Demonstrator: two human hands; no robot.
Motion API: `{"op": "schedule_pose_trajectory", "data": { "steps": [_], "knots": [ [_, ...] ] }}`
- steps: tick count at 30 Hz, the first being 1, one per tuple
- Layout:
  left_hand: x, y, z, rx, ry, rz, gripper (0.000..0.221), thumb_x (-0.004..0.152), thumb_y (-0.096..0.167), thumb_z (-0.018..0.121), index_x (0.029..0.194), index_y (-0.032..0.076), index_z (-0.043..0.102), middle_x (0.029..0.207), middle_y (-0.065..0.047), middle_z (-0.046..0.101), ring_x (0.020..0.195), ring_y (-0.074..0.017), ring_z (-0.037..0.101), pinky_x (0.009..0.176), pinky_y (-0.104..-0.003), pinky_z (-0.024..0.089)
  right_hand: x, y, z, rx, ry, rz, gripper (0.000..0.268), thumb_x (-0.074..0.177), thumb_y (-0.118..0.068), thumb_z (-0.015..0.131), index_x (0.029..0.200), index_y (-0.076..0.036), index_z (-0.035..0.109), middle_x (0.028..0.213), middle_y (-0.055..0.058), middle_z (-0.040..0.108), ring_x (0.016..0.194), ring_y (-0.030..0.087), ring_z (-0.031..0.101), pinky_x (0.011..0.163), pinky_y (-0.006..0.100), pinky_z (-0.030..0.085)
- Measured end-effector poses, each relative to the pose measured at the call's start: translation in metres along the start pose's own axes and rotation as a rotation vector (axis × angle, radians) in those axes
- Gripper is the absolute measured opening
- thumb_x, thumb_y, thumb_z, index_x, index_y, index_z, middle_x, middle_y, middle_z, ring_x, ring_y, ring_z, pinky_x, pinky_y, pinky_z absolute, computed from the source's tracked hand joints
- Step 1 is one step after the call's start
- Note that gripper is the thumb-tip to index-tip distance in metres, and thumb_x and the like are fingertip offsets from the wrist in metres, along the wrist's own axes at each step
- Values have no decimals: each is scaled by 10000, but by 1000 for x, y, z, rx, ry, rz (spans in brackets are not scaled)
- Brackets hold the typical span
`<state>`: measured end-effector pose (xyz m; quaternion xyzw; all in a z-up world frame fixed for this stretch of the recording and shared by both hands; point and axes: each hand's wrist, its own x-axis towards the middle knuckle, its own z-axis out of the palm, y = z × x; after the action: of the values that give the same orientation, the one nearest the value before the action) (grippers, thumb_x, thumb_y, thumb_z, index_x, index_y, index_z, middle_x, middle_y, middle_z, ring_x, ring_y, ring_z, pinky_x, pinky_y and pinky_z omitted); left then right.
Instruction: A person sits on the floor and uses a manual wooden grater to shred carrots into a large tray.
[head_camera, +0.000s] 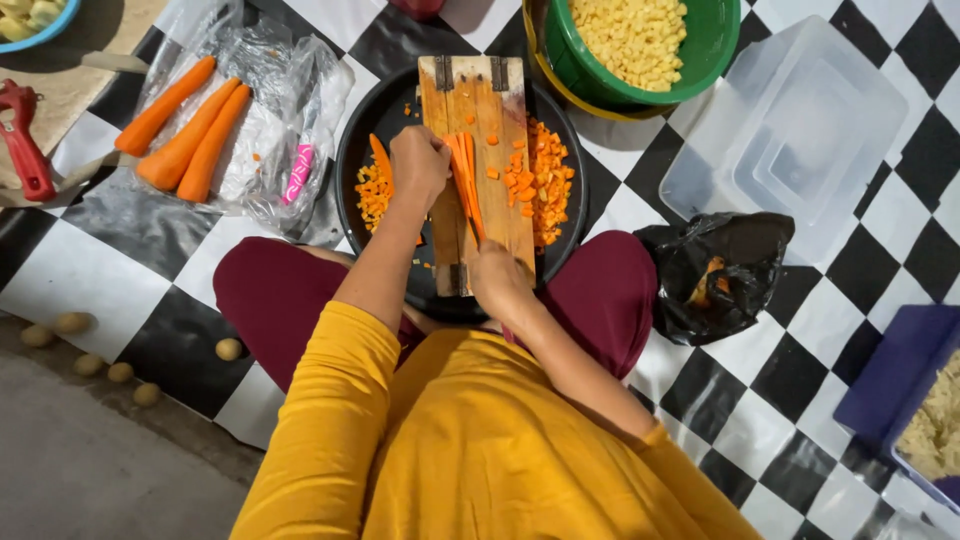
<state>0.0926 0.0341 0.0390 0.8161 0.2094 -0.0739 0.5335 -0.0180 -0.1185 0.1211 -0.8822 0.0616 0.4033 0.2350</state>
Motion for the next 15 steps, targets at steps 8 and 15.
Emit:
{"op": "schedule_pose_trajectory", "data": {
  "steps": [8, 15],
  "knots": [
    [-20, 25, 8, 364, 153, 124, 481, 801, 406, 881, 836, -26, 674, 777, -229, 694, 804, -400, 754, 687, -468, 638, 5, 70, 4, -75, 181, -253, 425, 1071, -349, 335, 1112, 10, 558, 923, 276, 704, 933, 461, 702, 709, 525, 559],
    [-12, 20, 33, 544, 158, 161, 417, 793, 312, 880, 903, -3, 630, 812, -161, 675, 821, -357, 753, 734, -439, 632, 8, 86, 2, 56, 165, -276, 422, 1061, -358, 368, 1106, 12, 567, 950, 291, 681, 961, 452, 693, 731, 523, 569]
  ]
}}
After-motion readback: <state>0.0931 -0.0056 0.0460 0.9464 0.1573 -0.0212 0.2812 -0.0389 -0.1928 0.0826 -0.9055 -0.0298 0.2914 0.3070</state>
